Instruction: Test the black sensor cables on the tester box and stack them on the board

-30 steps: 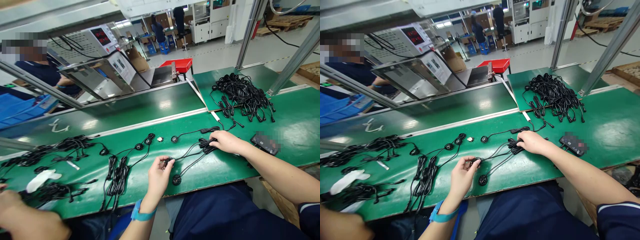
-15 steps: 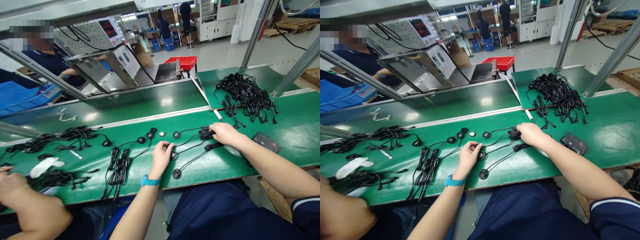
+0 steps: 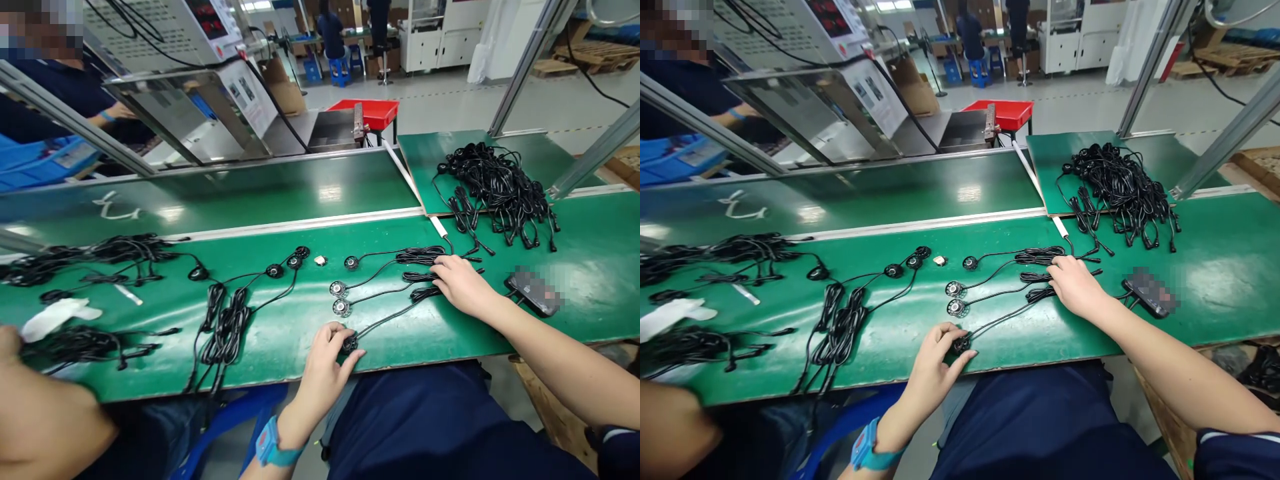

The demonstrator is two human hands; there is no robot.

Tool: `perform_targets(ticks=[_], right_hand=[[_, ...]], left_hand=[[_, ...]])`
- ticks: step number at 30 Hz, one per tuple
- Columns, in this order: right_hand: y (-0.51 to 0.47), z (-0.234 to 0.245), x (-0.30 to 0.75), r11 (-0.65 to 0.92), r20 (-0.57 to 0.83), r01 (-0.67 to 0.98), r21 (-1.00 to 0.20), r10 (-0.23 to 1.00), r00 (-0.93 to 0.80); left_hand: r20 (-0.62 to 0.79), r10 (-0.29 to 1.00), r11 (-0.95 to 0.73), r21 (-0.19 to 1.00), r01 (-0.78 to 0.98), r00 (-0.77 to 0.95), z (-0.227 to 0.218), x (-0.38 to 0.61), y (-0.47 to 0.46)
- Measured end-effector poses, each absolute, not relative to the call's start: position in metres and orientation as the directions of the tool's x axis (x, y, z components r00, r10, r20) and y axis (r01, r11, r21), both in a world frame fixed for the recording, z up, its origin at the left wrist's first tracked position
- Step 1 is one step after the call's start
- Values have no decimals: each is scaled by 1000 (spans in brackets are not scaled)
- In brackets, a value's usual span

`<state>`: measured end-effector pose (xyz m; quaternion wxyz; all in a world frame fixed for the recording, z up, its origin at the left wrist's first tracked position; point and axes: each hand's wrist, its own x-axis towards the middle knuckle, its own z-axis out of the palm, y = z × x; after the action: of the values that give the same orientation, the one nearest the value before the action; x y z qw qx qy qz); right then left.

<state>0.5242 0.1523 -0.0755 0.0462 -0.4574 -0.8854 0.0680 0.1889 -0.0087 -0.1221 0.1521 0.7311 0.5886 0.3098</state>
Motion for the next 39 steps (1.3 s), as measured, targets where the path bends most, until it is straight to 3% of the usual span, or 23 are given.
perform_targets(ticks=[3, 7, 13, 18, 20, 29, 35, 39], right_hand=[[139, -75, 529, 622, 112, 753, -213, 781, -614], [122, -78, 530, 624, 77, 739, -255, 774, -628], [108, -87, 525, 614, 159, 731, -299, 787, -596], [95, -88, 519, 692, 142, 615, -378, 700, -700], [95, -86, 516, 691, 136, 613, -384, 698, -703], [127, -63, 550, 548, 202, 745, -380, 835, -512], [83, -72, 548, 473, 245, 675, -566, 878, -410], [41, -100, 516, 501, 217, 563, -657, 841, -495]], left_hand=[[254, 963, -232, 614, 755, 89, -126, 188, -5], [242, 969, -131, 657, 742, -44, -123, 185, -3], [236, 964, -86, 707, 702, -119, -120, 176, 5], [74, 951, 159, 718, 678, -301, -126, 155, 10], [79, 934, 203, 688, 697, -349, -130, 149, 13], [283, 901, 47, 688, 724, -327, -138, 149, 22], [274, 913, 26, 701, 712, -302, -136, 136, 46], [352, 886, -5, 658, 753, -302, -133, 125, 96]])
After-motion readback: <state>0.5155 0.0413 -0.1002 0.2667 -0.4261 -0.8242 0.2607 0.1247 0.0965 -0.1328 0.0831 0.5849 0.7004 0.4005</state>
